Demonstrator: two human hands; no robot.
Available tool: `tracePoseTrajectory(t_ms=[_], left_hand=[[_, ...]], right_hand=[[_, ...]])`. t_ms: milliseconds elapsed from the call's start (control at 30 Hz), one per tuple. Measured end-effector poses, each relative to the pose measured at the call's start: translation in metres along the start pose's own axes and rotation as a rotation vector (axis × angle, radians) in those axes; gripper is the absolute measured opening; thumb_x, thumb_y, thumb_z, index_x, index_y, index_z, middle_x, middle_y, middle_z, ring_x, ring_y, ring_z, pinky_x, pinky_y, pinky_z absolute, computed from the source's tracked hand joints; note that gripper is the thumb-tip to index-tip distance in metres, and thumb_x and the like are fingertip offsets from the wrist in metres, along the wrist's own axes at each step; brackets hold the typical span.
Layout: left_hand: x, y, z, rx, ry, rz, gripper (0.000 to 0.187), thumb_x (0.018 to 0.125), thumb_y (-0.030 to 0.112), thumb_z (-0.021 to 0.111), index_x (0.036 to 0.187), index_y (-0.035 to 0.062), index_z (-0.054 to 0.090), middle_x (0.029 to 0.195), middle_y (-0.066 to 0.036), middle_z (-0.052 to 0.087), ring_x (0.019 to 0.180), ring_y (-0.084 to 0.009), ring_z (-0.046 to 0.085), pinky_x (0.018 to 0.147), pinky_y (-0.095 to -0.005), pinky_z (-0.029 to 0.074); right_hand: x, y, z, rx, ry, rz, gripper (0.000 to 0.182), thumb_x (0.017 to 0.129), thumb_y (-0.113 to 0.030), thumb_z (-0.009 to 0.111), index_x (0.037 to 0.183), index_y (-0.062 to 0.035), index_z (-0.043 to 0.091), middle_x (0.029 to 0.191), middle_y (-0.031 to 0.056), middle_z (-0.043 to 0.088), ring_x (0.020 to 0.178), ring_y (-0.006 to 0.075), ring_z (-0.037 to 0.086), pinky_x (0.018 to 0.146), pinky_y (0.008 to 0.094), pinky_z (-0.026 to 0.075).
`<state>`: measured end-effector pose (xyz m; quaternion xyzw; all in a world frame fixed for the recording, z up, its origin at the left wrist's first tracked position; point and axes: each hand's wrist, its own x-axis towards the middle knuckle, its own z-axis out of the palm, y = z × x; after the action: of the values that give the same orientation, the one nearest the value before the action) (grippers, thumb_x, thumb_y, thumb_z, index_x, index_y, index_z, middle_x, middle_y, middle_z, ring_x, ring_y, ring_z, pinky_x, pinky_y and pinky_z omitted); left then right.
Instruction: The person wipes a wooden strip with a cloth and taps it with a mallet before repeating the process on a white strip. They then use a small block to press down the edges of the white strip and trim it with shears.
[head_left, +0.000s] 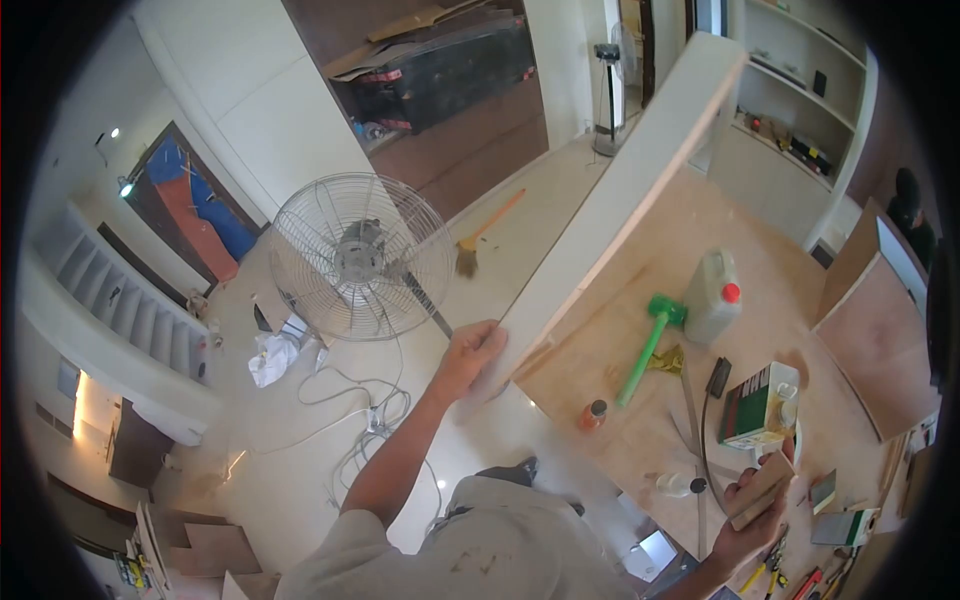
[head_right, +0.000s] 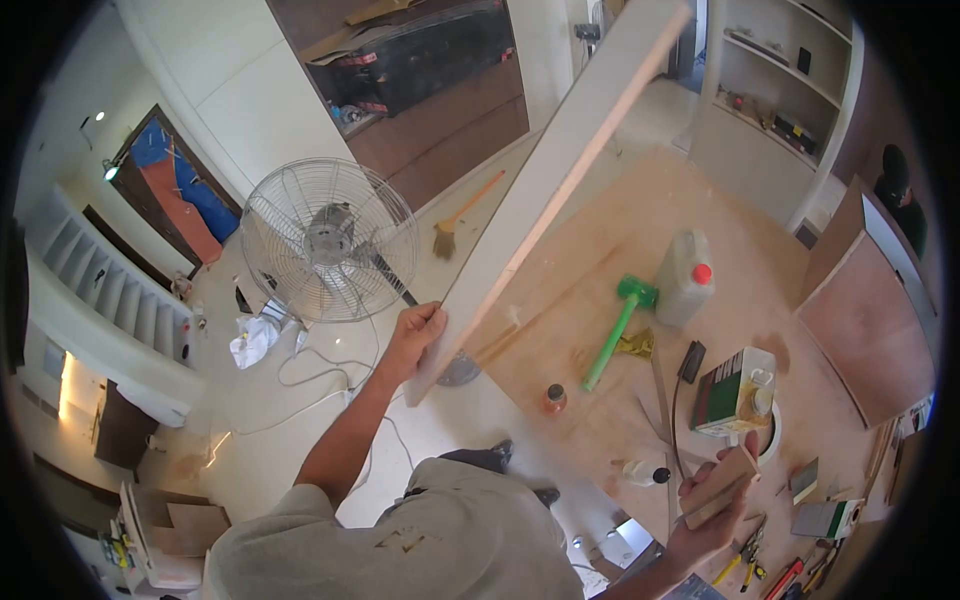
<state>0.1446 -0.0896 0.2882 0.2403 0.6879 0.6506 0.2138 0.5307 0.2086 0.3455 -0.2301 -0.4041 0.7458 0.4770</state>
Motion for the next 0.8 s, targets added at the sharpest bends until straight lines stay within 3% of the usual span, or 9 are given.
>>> tracePoseTrajectory(t_ms=[167, 267, 367, 400, 467, 533, 600, 667, 800], left_hand=[[0.01, 0.041, 0.009, 0.12, -0.189, 0.107, 0.034, 0.104, 0.027, 0.068, 0.114, -0.0055, 0.073, 0.095, -0.001, 0.074, 0.089, -0.0079, 0.063, 0.081, -0.0262, 0.049], [0.032, 0.04, 0.018, 0.208, -0.421, 0.071, 0.03, 0.096, 0.026, 0.077, 0.108, -0.0023, 0.076, 0.092, -0.004, 0.075, 0.088, -0.0092, 0.064, 0.08, -0.0279, 0.051], [0.063, 0.033, 0.024, 0.36, -0.698, 0.19, 0.033, 0.093, 0.03, 0.081, 0.103, -0.0011, 0.075, 0.087, -0.005, 0.073, 0.082, -0.0096, 0.064, 0.074, -0.0289, 0.05], [0.071, 0.029, 0.027, 0.406, -0.794, 0.247, 0.035, 0.092, 0.031, 0.083, 0.101, -0.001, 0.074, 0.085, -0.005, 0.073, 0.079, -0.0098, 0.064, 0.071, -0.0292, 0.05], [0.084, 0.026, 0.03, 0.46, -0.899, 0.328, 0.037, 0.091, 0.036, 0.084, 0.101, 0.0013, 0.076, 0.084, -0.007, 0.074, 0.075, -0.0155, 0.067, 0.069, -0.0314, 0.051], [0.098, 0.019, 0.029, 0.509, -1.011, 0.372, 0.039, 0.089, 0.041, 0.084, 0.099, 0.0036, 0.077, 0.082, -0.009, 0.074, 0.072, -0.0213, 0.069, 0.067, -0.0338, 0.051], [0.117, 0.01, 0.023, 0.556, -1.118, 0.382, 0.042, 0.089, 0.047, 0.083, 0.095, 0.0061, 0.079, 0.08, -0.011, 0.075, 0.07, -0.0271, 0.069, 0.064, -0.0366, 0.051], [0.14, -0.002, 0.022, 0.639, -1.239, 0.374, 0.045, 0.088, 0.052, 0.081, 0.091, 0.0066, 0.078, 0.077, -0.01, 0.074, 0.068, -0.0277, 0.069, 0.063, -0.0379, 0.051], [0.183, -0.031, 0.023, 0.785, -1.484, 0.327, 0.048, 0.089, 0.055, 0.078, 0.087, 0.007, 0.078, 0.074, -0.011, 0.073, 0.066, -0.0281, 0.069, 0.062, -0.041, 0.051]], right_hand=[[-0.009, 0.016, -0.007, 0.214, -0.248, 0.171, 0.072, 0.11, -0.049, 0.054, 0.163, -0.0048, 0.034, 0.114, 0.0117, 0.057, 0.081, 0.0163, 0.061, 0.054, 0.0282, 0.052], [-0.017, 0.024, 0.007, 0.221, -0.212, 0.188, 0.072, 0.109, -0.057, 0.052, 0.158, -0.0055, 0.04, 0.113, 0.0122, 0.057, 0.077, 0.0179, 0.059, 0.052, 0.0284, 0.051], [-0.031, 0.038, -0.009, 0.45, -0.256, 0.34, 0.066, 0.112, -0.055, 0.045, 0.152, -0.003, 0.044, 0.123, 0.0148, 0.057, 0.075, 0.0211, 0.054, 0.051, 0.031, 0.049], [-0.042, 0.047, -0.009, 0.468, -0.245, 0.257, 0.063, 0.111, -0.057, 0.044, 0.144, -0.0026, 0.049, 0.129, 0.0183, 0.058, 0.078, 0.0253, 0.057, 0.049, 0.0348, 0.049], [-0.059, 0.051, 0.007, 0.603, -0.193, 0.397, 0.069, 0.107, -0.064, 0.048, 0.138, -0.0025, 0.053, 0.117, 0.0204, 0.066, 0.082, 0.0298, 0.065, 0.052, 0.0394, 0.054], [-0.078, 0.058, 0.044, 0.613, -0.04, 0.464, 0.076, 0.103, -0.071, 0.052, 0.134, -0.0017, 0.053, 0.107, 0.0202, 0.069, 0.081, 0.0293, 0.068, 0.055, 0.0385, 0.056], [-0.11, 0.095, 0.035, 0.429, 0.065, 0.369, 0.083, 0.098, -0.078, 0.053, 0.13, -0.0006, 0.051, 0.099, 0.0199, 0.069, 0.079, 0.0272, 0.069, 0.057, 0.0362, 0.057], [-0.147, 0.143, 0.012, 0.335, 0.055, 0.268, 0.091, 0.094, -0.081, 0.057, 0.132, 0.0013, 0.05, 0.102, 0.0212, 0.07, 0.082, 0.0275, 0.071, 0.061, 0.0353, 0.058], [-0.195, 0.184, 0.033, 0.07, 0.094, 0.289, 0.09, 0.085, -0.067, 0.076, 0.134, 0.0037, 0.048, 0.108, 0.0234, 0.07, 0.085, 0.0292, 0.072, 0.066, 0.0359, 0.06]])
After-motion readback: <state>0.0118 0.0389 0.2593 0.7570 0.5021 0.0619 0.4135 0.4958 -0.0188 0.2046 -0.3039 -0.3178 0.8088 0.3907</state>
